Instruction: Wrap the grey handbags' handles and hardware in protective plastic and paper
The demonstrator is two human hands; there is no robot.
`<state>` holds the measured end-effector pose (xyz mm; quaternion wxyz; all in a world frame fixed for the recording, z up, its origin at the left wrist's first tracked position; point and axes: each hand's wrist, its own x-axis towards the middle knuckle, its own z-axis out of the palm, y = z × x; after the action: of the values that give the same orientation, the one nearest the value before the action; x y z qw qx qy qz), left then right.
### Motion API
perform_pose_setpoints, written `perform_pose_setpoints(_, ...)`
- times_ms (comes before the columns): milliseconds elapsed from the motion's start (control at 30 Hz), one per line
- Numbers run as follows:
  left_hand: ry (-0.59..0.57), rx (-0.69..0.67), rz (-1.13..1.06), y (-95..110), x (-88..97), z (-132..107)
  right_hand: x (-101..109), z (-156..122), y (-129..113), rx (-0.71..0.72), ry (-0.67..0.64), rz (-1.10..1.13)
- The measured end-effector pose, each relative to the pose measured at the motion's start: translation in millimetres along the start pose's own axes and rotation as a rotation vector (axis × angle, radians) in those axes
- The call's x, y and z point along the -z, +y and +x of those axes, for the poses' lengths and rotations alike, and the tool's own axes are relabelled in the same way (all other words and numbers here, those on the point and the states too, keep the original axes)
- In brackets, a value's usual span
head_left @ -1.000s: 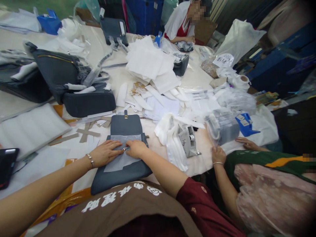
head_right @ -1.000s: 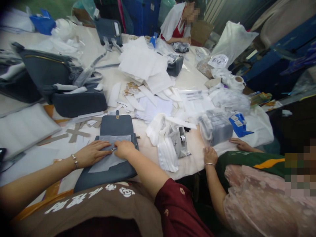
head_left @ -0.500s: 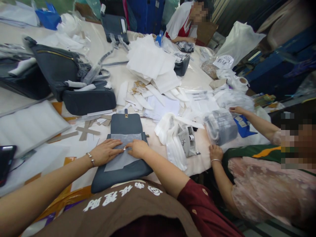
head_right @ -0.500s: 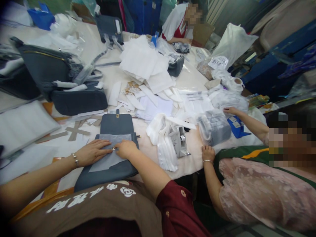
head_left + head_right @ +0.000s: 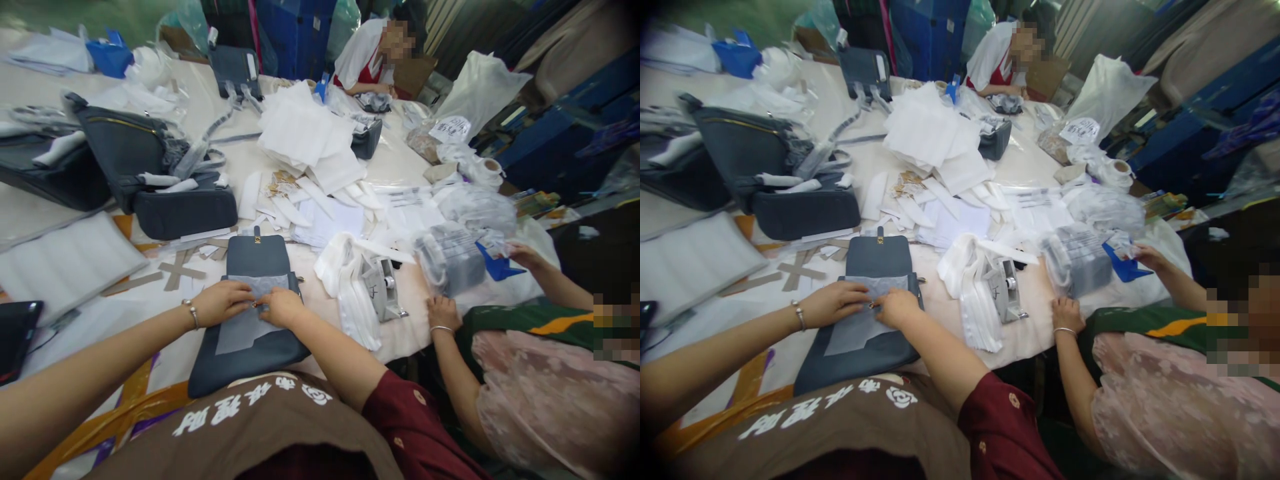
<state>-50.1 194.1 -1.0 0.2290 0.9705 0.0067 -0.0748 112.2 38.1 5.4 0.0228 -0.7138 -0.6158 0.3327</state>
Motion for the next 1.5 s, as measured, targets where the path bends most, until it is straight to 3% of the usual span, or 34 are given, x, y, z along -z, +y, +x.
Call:
perform_pose_setpoints(100, 0.035, 0.177, -0.086, -15.5, 18.5, 31.8, -2.7, -1.5, 0.3, -0.003, 0.029, 0.005)
perform_pose_setpoints(233, 0.082, 0.51, 0.059, -55.2, 25.5, 80.2, -3.6, -3.2, 0.5, -0.001, 0.055, 0.008)
perform_pose_setpoints(400, -0.102, 0.796, 0.123, -95.0, 26.5, 118.3, -4.1, -1.0, 1.8, 0.008, 0.045, 0.007)
perform_pose_setpoints(600, -0.182, 0.901, 0.131, -110.1, 56.3, 139.7, -6.3, 1.3, 3.3, 0.017, 0.064, -0.001)
perform_pose_setpoints(700, -0.202, 0.832, 0.01, -102.7, 72.7, 149.8, -5.3, -0.1, 3.1, 0.007, 0.058, 0.004)
perform_pose_setpoints(767, -0.166, 0.743, -0.023, -86.3, 81.0, 153.0, -4.5, -1.4, 3.2, 0.004, 0.061, 0.015)
perform_pose_setpoints(867, -0.142, 0.597, 0.069, -45.4, 88.2, 145.9, -4.1, -2.8, 3.5, 0.01, 0.074, 0.024)
perform_pose_setpoints(1000, -0.159, 0.451, 0.162, 11.1, 83.5, 113.6, -4.1, -2.6, 2.6, -0.011, 0.069, 0.019)
perform_pose_setpoints(1100, -0.138, 0.346, 0.102, 31.8, 69.4, 83.3, -3.3, -2.0, 1.4, -0.025, 0.062, 0.033)
perform_pose_setpoints(1300, -0.109, 0.276, -0.066, 23.7, 30.1, 34.2, -2.8, -5.1, 3.7, -0.031, 0.026, 0.08)
perform_pose_setpoints(1500, -0.106, 0.428, -0.311, 2.3, -2.5, 16.0, -6.1, -2.0, 12.4, 0.056, 0.002, 0.092)
